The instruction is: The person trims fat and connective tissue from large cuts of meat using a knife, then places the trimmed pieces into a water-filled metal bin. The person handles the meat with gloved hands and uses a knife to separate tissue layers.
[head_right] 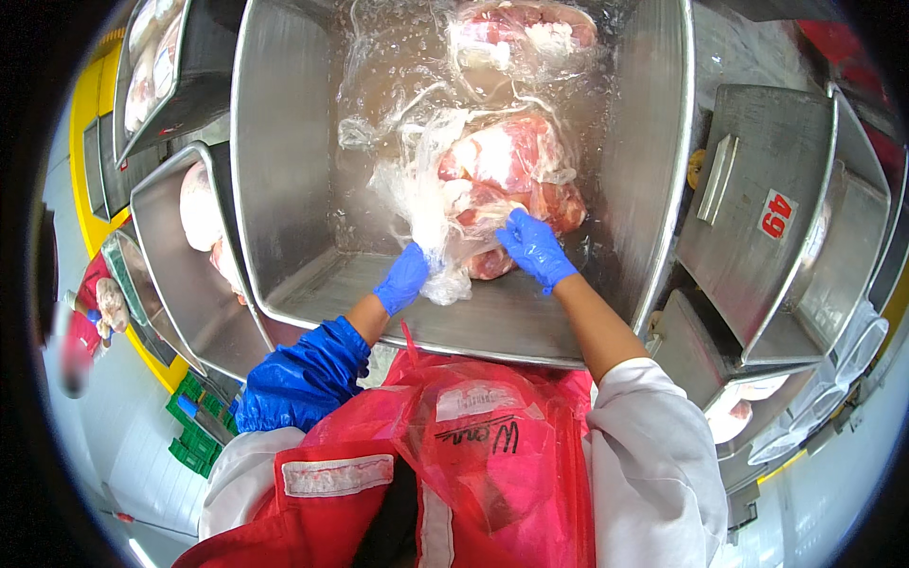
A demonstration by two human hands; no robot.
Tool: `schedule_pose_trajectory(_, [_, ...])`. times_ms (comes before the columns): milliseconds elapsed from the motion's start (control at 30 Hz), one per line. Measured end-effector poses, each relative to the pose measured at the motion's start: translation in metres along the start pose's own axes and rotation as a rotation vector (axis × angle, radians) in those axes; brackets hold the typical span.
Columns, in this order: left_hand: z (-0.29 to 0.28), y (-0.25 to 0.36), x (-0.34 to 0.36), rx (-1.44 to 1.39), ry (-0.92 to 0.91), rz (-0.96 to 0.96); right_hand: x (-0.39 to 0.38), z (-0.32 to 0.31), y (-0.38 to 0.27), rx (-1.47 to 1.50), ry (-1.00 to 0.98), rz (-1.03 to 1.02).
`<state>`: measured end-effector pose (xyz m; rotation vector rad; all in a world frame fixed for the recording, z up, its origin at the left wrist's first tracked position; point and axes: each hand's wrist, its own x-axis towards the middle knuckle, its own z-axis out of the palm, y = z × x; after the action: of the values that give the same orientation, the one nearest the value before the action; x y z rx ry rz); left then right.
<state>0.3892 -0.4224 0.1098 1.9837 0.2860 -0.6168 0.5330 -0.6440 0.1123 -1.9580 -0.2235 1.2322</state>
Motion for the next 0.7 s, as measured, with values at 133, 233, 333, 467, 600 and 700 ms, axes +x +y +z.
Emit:
schedule_pose_trajectory(133, [0.012, 0.012, -0.004, -0.651, 0.129, -0.242, 0.013, 0.004, -0.01, -0.572, 0.126, -0.244])
schedule_pose_trajectory(233, [-0.009, 0.047, -0.008, -1.08, 0.201, -0.405, 0.01, 0.03, -0.033, -0.736, 0.181, -0.682])
schedule_pose_trajectory(333, [-0.015, 0.036, -0.011, -1.155, 0.191, -0.397, 0.024, 0.079, -0.015, -0.7, -0.238, -0.466])
schedule_pose_trajectory(467, [-0.015, 0.021, -0.016, -1.032, 0.182, -0.455, 0.041, 0.108, 0.006, 0.381, -0.433, -0.169])
schedule_pose_trajectory(600, [-0.031, 0.04, -0.025, -0.088, -0.008, -0.171, 0.06, 0.033, -0.039, 0.945, -0.62, -0.008])
schedule_pose_trajectory(700, [-0.027, 0.048, -0.021, -0.031, -0.123, 0.002, 0.099, 0.03, -0.073, 1.172, -0.329, 0.114])
